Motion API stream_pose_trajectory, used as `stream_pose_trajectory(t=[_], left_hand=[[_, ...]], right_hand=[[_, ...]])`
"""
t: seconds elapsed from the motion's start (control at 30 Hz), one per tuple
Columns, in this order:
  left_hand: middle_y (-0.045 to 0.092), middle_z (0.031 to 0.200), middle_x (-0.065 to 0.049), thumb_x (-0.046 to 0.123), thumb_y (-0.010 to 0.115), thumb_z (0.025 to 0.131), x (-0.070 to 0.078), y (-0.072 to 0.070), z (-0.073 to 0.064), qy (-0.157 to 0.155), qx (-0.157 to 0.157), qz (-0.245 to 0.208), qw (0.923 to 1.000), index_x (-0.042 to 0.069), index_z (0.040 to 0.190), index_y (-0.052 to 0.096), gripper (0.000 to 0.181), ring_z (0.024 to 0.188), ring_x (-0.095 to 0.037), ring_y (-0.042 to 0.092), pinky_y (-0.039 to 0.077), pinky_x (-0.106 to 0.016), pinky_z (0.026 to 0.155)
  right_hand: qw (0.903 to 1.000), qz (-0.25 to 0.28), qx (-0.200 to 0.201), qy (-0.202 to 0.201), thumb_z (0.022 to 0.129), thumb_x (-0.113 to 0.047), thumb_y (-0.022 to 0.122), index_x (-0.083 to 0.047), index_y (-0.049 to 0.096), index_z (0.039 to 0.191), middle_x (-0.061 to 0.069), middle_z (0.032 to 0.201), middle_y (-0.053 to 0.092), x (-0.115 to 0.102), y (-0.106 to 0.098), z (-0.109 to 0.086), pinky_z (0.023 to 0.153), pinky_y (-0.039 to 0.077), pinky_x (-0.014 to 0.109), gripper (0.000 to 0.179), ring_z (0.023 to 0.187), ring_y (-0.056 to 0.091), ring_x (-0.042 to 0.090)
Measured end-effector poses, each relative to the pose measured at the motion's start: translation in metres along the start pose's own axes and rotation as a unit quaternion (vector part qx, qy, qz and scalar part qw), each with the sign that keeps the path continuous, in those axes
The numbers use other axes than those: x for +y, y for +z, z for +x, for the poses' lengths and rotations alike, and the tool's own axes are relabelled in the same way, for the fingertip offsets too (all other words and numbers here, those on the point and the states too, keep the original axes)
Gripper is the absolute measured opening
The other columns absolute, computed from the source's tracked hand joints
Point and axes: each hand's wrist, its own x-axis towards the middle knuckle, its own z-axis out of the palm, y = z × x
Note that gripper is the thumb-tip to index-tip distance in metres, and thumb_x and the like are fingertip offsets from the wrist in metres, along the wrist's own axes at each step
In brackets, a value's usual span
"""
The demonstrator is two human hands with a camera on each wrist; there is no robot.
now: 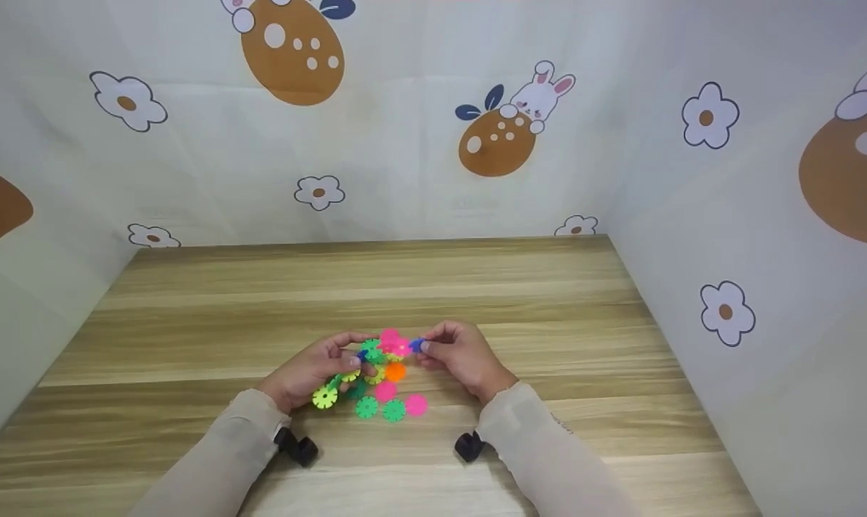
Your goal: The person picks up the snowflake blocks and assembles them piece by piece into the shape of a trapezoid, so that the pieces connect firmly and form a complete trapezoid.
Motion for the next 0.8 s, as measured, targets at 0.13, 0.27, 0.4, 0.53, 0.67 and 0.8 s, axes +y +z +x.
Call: stream_pose_trajectory(t=[0.13,0.27,0.4,0.53,0.67,0.8], left_hand=[[0.078,0.113,-0.011,0.015,0.063,0.105,0.0001,-0.0001,0.0002,-0.004,0.005,0.002,1.0,0.012,0.155,0.049,0.052,0.069,-0.01,0.057,0.054,-0.02,0.069],[0.078,0.115,-0.012,0.014,0.064,0.104,0.0003,0.0003,0.0001,-0.009,0.004,0.001,0.9999,0.013,0.154,0.051,0.051,0.068,-0.011,0.057,0.054,-0.021,0.069],[0.077,0.117,-0.012,0.013,0.063,0.105,0.0002,0.0005,0.0002,-0.011,0.003,-0.004,0.9999,0.014,0.154,0.05,0.05,0.069,-0.01,0.058,0.054,-0.021,0.07],[0.077,0.115,-0.011,0.014,0.062,0.106,-0.0003,0.0004,-0.0008,-0.008,0.006,-0.003,0.9999,0.013,0.155,0.048,0.051,0.071,-0.01,0.059,0.054,-0.022,0.071],[0.077,0.114,-0.01,0.013,0.061,0.106,-0.0004,-0.0001,-0.0009,-0.004,0.01,-0.004,0.9999,0.014,0.155,0.049,0.05,0.073,-0.01,0.059,0.054,-0.022,0.071],[0.075,0.109,-0.008,0.012,0.059,0.106,-0.0012,-0.0004,0.0,0.007,0.01,-0.013,0.9998,0.013,0.154,0.049,0.049,0.073,-0.011,0.058,0.053,-0.022,0.07]], right_hand=[[1.0,-0.001,0.004,-0.001,0.096,0.011,0.064,0.0,0.069,0.1,0.006,0.097,0.073,-0.0011,0.0009,0.0,0.083,0.063,0.031,0.014,0.087,0.077,0.017],[0.9999,0.001,0.008,0.006,0.095,0.012,0.065,0.0,0.068,0.098,0.007,0.097,0.072,-0.0018,0.002,-0.0007,0.084,0.063,0.032,0.013,0.087,0.077,0.018],[0.9999,-0.004,0.011,0.012,0.095,0.01,0.066,-0.001,0.066,0.098,0.008,0.097,0.07,-0.0028,0.0037,-0.0011,0.085,0.063,0.033,0.012,0.089,0.077,0.019],[0.9994,-0.024,0.004,0.024,0.096,0.007,0.065,0.001,0.064,0.107,0.01,0.103,0.071,-0.0032,0.0048,0.0,0.084,0.064,0.034,0.012,0.091,0.076,0.021],[0.9976,-0.055,0.008,0.041,0.095,0.004,0.063,0.003,0.055,0.118,0.009,0.104,0.064,-0.006,0.0037,-0.0004,0.072,0.064,0.031,0.024,0.078,0.07,0.019],[0.9884,-0.137,-0.025,0.061,0.093,0.0,0.063,0.002,0.057,0.106,0.005,0.084,0.06,-0.0091,-0.0009,-0.0025,0.056,0.057,0.027,0.014,0.058,0.054,0.015]])
